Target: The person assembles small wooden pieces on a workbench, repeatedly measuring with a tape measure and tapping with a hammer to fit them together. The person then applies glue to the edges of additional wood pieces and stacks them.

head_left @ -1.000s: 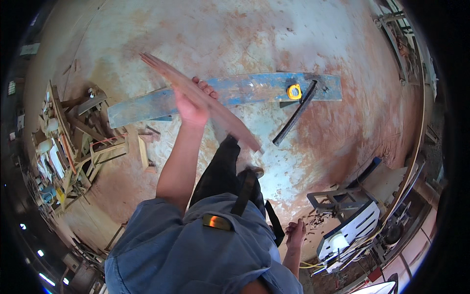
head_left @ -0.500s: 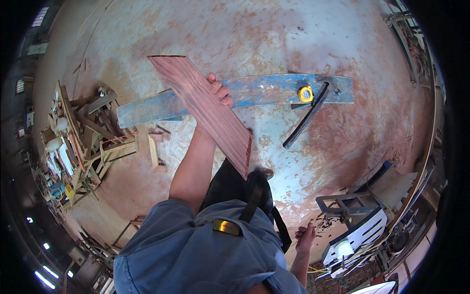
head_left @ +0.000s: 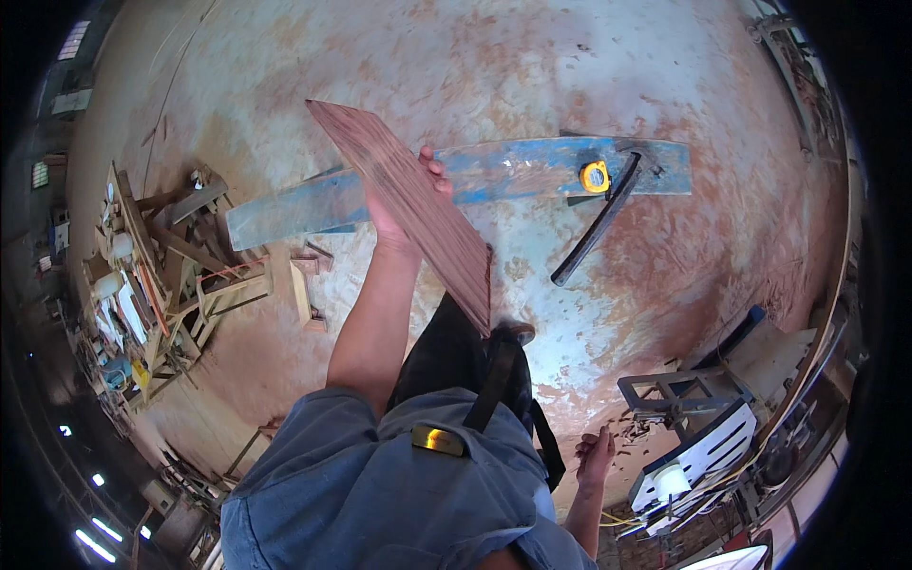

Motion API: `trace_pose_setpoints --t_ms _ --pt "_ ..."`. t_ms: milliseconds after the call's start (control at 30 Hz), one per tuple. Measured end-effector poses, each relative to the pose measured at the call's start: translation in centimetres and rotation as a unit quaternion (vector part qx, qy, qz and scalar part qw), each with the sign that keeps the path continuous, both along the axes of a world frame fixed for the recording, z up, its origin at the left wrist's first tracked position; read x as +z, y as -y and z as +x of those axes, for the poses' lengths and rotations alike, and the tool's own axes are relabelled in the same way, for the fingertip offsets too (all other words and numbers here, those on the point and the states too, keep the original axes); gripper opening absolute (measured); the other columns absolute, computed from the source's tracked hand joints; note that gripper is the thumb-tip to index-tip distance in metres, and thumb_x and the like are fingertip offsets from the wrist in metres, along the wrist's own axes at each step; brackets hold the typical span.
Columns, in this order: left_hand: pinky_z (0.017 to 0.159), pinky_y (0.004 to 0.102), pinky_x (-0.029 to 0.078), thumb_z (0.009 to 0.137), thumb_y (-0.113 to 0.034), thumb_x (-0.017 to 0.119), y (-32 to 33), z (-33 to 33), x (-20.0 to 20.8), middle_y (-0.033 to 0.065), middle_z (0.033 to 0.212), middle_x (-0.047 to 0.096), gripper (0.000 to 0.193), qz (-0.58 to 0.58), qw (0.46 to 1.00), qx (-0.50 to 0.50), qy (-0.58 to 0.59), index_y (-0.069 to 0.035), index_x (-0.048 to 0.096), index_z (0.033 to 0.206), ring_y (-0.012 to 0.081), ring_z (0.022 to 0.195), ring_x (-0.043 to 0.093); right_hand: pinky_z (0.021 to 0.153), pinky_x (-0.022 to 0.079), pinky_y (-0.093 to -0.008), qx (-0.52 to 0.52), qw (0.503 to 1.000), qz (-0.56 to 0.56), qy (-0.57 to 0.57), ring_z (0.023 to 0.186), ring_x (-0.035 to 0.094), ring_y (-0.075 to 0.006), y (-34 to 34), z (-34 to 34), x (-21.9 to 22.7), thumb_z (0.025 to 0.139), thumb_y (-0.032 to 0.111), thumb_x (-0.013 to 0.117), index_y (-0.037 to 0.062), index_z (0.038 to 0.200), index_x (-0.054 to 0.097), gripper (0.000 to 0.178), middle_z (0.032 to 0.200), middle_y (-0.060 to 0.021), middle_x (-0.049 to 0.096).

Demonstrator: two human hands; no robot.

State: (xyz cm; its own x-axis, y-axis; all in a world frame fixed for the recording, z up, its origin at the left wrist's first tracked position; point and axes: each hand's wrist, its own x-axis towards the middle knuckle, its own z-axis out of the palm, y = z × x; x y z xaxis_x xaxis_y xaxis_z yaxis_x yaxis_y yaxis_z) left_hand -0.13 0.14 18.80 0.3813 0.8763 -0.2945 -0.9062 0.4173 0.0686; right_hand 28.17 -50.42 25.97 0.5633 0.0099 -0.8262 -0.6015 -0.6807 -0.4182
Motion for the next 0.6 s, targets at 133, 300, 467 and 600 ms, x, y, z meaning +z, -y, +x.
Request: trace_pose_setpoints --t_ms 133,300,467,600 --pt "0.098 0.0477 0.048 0.088 -0.054 0.06 -0.3 0.1 0.5 0.0145 0.118 0.062 0.064 0.043 0.995 0.037 -0.076 -0.002 0.058 0.126 0.0294 0.108 0.06 0.04 0.043 -0.0248 -0.013 1.0 -0.005 0.001 0.05 0.057 -0.0133 0.3 -0.5 -0.2 0.099 0.044 0.056 0.0133 0.092 0.052 0.032 0.068 -0.0045 0.061" --pt "0.103 0.0526 0.046 0.087 -0.06 0.061 -0.9 -2.0 -0.2 0.0168 0.128 0.06 0.074 0.041 0.993 -0.017 -0.114 -0.002 0.052 0.133 0.0321 0.116 0.058 0.041 0.043 -0.025 -0.014 1.0 -0.018 -0.009 0.051 0.058 -0.0136 0.5 -1.1 -0.2 0.098 0.044 0.056 0.0131 0.097 0.055 0.031 0.071 -0.0046 0.062" --pt "0.106 0.0551 0.043 0.089 -0.042 0.067 -1.6 -3.6 -0.8 0.016 0.126 0.062 0.065 0.019 0.972 -0.149 -0.181 -0.002 0.047 0.138 0.0342 0.119 0.058 0.043 0.044 -0.0259 0.001 1.0 -0.009 -0.014 0.052 0.059 -0.0133 0.5 -1.3 -0.1 0.099 0.043 0.056 0.0124 0.098 0.055 0.031 0.071 -0.0044 0.062" --pt "0.1 0.047 0.05 0.089 -0.023 0.069 -1.9 -4.6 -3.1 0.0137 0.123 0.064 0.056 0.041 0.873 -0.278 -0.4 -0.001 0.048 0.136 0.0297 0.11 0.063 0.043 0.044 -0.0264 -0.011 1.0 -0.013 -0.02 0.053 0.059 -0.0133 0.4 -1.4 -0.4 0.098 0.044 0.058 0.0122 0.099 0.055 0.032 0.072 -0.0043 0.062"
